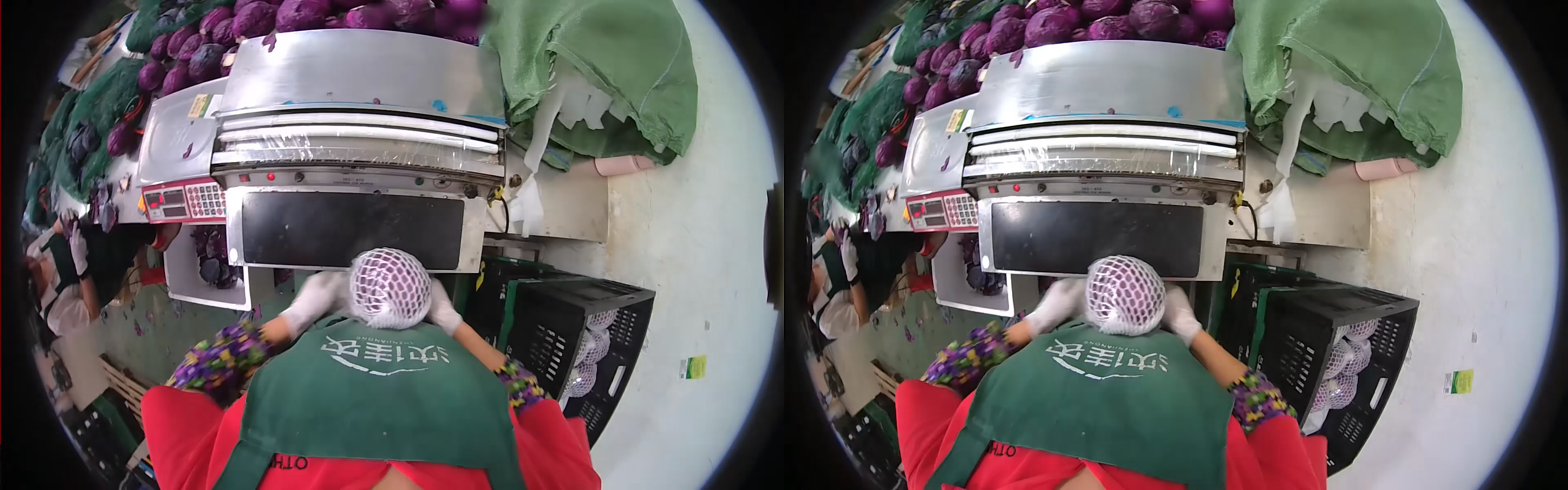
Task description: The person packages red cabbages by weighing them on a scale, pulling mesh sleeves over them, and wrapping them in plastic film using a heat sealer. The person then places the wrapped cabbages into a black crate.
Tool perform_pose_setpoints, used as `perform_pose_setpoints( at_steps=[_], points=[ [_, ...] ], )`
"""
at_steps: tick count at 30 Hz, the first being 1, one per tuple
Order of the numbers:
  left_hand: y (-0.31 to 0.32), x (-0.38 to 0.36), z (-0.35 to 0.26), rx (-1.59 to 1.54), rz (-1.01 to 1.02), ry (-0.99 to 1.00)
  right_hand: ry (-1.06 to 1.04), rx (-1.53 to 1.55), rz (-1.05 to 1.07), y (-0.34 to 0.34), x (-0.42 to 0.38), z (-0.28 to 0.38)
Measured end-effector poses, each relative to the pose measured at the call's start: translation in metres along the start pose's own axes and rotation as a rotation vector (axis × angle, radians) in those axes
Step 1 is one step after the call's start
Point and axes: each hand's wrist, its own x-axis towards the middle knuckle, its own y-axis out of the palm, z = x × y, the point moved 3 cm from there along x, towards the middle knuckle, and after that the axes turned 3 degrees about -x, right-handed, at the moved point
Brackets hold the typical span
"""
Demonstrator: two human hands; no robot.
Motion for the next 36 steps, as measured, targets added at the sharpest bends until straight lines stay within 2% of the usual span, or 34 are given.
perform_pose_setpoints(
  at_steps=[1, 2, 4, 5, 6, 9, 10, 11, 12, 13, 14, 15, 17, 18, 19, 21, 23, 25, 26, 27, 28, 29, 30, 31, 32, 33, 35, 36],
  points=[
    [0.021, 0.010, -0.012, 0.123, 0.127, 0.141, 0.131, 0.279, -0.019, 0.014, 0.000, 0.006],
    [0.035, 0.016, -0.006, 0.001, 0.165, 0.203, 0.257, 0.562, -0.075, 0.029, -0.001, 0.013],
    [0.040, 0.029, 0.011, 0.001, 0.230, 0.272, 0.488, 0.814, -0.086, 0.048, -0.021, 0.066],
    [0.037, 0.027, 0.012, 0.438, 0.225, 0.423, 0.270, 0.827, 0.013, 0.036, 0.008, 0.004],
    [0.035, 0.015, 0.003, 0.087, 0.300, 0.389, -0.017, 0.241, -0.070, 0.021, 0.019, -0.018],
    [0.025, -0.031, -0.061, -0.357, 0.476, 0.150, -0.331, 0.089, -0.149, 0.046, -0.027, 0.127],
    [0.022, -0.047, -0.082, -0.427, 0.496, 0.134, -0.464, -0.024, -0.191, 0.053, -0.038, 0.162],
    [0.015, -0.049, -0.094, -0.397, 0.483, 0.203, -0.602, -0.231, -0.266, 0.059, -0.049, 0.192],
    [0.009, -0.052, -0.106, -0.366, 0.466, 0.271, -0.734, -0.657, -0.430, 0.065, -0.056, 0.213],
    [0.000, -0.043, -0.107, -0.518, 0.481, 0.121, -0.839, -1.094, -0.587, 0.074, -0.064, 0.229],
    [-0.017, -0.024, -0.097, -0.409, 0.395, -0.109, -0.823, -1.138, -0.643, 0.082, -0.066, 0.237],
    [-0.030, -0.058, -0.132, -0.784, 0.533, -0.172, -0.821, -1.138, -0.660, 0.089, -0.063, 0.241],
    [-0.043, -0.063, -0.115, -0.816, 0.454, -0.072, -0.883, -1.088, -0.756, 0.104, -0.059, 0.245],
    [-0.047, -0.060, -0.106, -0.904, 0.615, -0.036, -0.977, -0.791, -0.766, 0.106, -0.050, 0.240],
    [-0.051, -0.063, -0.104, -0.891, 0.630, -0.046, -0.893, -0.367, -0.597, 0.110, -0.041, 0.232],
    [-0.067, -0.079, -0.119, -0.335, 0.416, 0.567, -0.674, -0.002, -0.192, 0.132, -0.026, 0.212],
    [-0.086, -0.098, -0.142, 0.229, 0.247, 1.250, -0.349, 0.511, 0.296, 0.155, -0.014, 0.198],
    [-0.072, -0.108, -0.153, 0.007, -0.046, 1.311, -0.851, -0.045, 0.316, 0.168, -0.046, 0.229],
    [-0.066, -0.117, -0.155, -0.007, 0.065, 1.334, -0.828, -0.058, 0.307, 0.172, -0.036, 0.215],
    [-0.066, -0.120, -0.151, -0.149, 0.235, 0.991, -0.798, -0.070, 0.292, 0.173, -0.024, 0.199],
    [-0.064, -0.120, -0.144, -0.240, 0.393, 0.628, -0.538, 0.014, 0.191, 0.165, -0.019, 0.187],
    [-0.056, -0.115, -0.137, -0.284, 0.534, 0.259, -0.421, -0.039, 0.005, 0.142, -0.026, 0.181],
    [-0.042, -0.110, -0.140, -0.281, 0.615, 0.222, -0.288, -0.072, -0.165, 0.119, -0.036, 0.174],
    [-0.031, -0.106, -0.139, -0.285, 0.666, 0.183, -0.261, -0.262, -0.388, 0.100, -0.057, 0.178],
    [-0.036, -0.091, -0.127, -0.428, 0.582, 0.052, -0.429, 0.046, -0.166, 0.105, -0.107, 0.199],
    [-0.039, -0.075, -0.116, -0.561, 0.463, -0.087, -0.521, -0.033, -0.237, 0.108, -0.125, 0.195],
    [0.007, -0.077, -0.128, -0.362, 0.658, 0.189, -0.790, -0.050, -0.316, 0.098, -0.157, 0.191],
    [0.035, -0.089, -0.144, -0.338, 0.779, 0.256, -0.730, 0.029, -0.304, 0.076, -0.173, 0.185]
  ],
)
